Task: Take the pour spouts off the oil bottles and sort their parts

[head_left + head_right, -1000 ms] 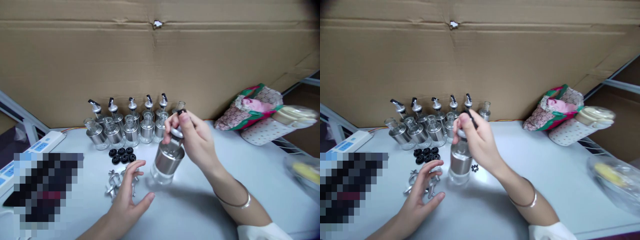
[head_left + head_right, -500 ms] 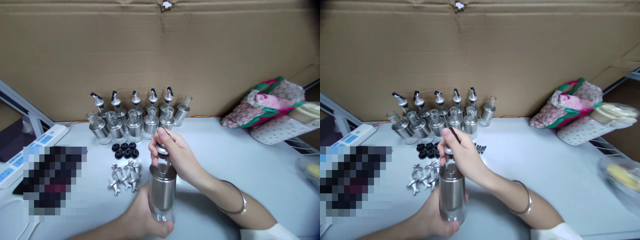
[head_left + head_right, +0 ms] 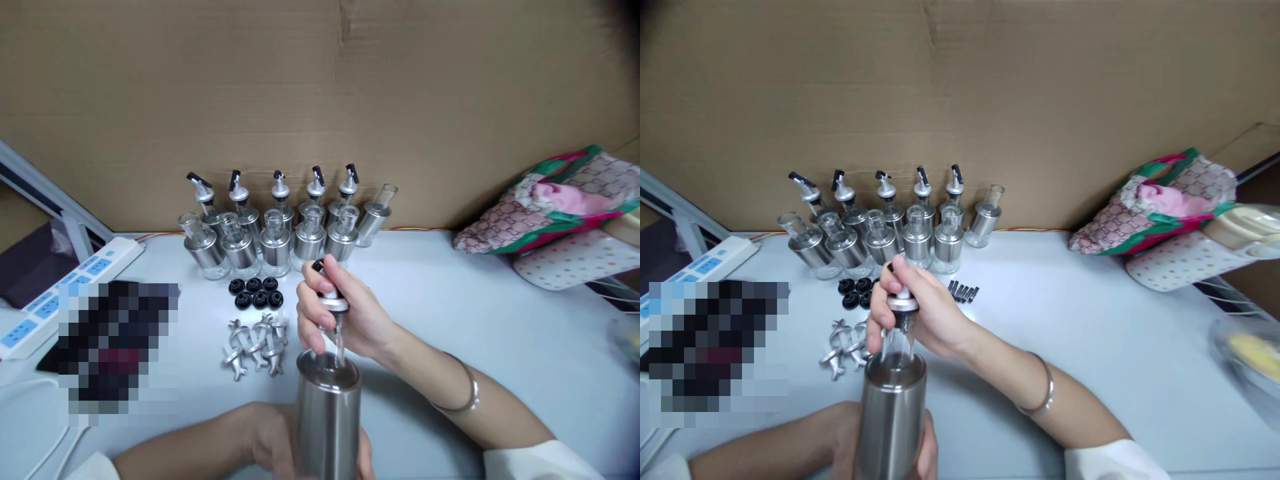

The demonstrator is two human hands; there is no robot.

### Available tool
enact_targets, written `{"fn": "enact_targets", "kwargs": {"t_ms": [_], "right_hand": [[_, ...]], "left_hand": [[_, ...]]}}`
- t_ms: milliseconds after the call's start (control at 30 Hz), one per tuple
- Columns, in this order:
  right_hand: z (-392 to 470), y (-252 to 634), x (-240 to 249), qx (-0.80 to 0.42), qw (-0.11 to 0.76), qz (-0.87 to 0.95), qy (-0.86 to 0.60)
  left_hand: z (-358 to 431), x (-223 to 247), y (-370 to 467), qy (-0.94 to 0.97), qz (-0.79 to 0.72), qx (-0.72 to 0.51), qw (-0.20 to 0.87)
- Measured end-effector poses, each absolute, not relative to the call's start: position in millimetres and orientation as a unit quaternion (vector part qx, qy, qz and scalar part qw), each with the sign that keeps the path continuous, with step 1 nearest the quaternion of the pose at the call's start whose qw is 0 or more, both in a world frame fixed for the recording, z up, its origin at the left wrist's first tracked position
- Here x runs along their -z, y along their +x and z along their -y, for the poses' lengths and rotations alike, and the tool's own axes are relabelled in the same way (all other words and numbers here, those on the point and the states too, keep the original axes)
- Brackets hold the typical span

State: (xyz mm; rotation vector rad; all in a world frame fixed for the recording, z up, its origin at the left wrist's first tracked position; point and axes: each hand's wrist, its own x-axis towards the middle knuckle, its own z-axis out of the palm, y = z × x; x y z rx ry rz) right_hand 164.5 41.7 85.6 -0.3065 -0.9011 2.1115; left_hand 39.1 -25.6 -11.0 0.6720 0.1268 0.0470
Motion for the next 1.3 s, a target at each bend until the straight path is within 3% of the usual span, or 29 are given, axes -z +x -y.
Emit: {"fn": "enact_targets", "kwargs": {"t_ms": [200, 467, 567, 667, 800, 900, 1000, 1100, 1167, 1233, 1300], "right_hand": [[-47.4, 169.3, -86.0, -0.724, 0.437, 0.478, -0.238], [-41.6, 171.8, -84.6, -0.37, 0.49, 0.677, -0.405], [-35.3, 173.5, -87.6, -0.3, 0.492, 0.706, -0.412], [-33.4, 175.5, -93.9, -0.381, 0.47, 0.69, -0.397], [-42.7, 174.7, -96.9, -0.685, 0.415, 0.504, -0.324], [-54.4, 173.6, -94.1, -0.801, 0.379, 0.343, -0.312], [-62.7, 180.5, -96.7, -0.756, 0.445, 0.36, -0.317], [-63.6, 200.9, -110.2, -0.577, 0.493, 0.567, -0.32], [-60.8, 217.8, -121.9, -0.45, 0.366, 0.745, -0.33], [-57.5, 230.9, -130.7, -0.416, 0.227, 0.835, -0.278], [-55.8, 236.9, -133.8, -0.383, 0.184, 0.868, -0.258]], "left_hand": [[27.4, -6.1, 47.0, 0.305, -0.177, -0.147, 0.924], [36.4, 9.8, 48.2, 0.33, -0.262, -0.238, 0.875], [37.0, 9.9, 46.2, 0.343, -0.257, -0.242, 0.871], [34.9, 6.9, 43.5, 0.377, -0.248, -0.208, 0.868], [31.8, 3.0, 42.8, 0.417, -0.236, -0.187, 0.858], [31.7, 3.0, 44.1, 0.415, -0.233, -0.184, 0.86], [32.6, 3.9, 44.8, 0.413, -0.236, -0.194, 0.858], [32.6, 3.2, 44.3, 0.413, -0.236, -0.197, 0.858], [32.4, 2.5, 43.8, 0.415, -0.242, -0.186, 0.857], [32.6, 3.4, 43.8, 0.414, -0.252, -0.18, 0.856], [33.6, 6.4, 44.4, 0.4, -0.254, -0.185, 0.861]]}}
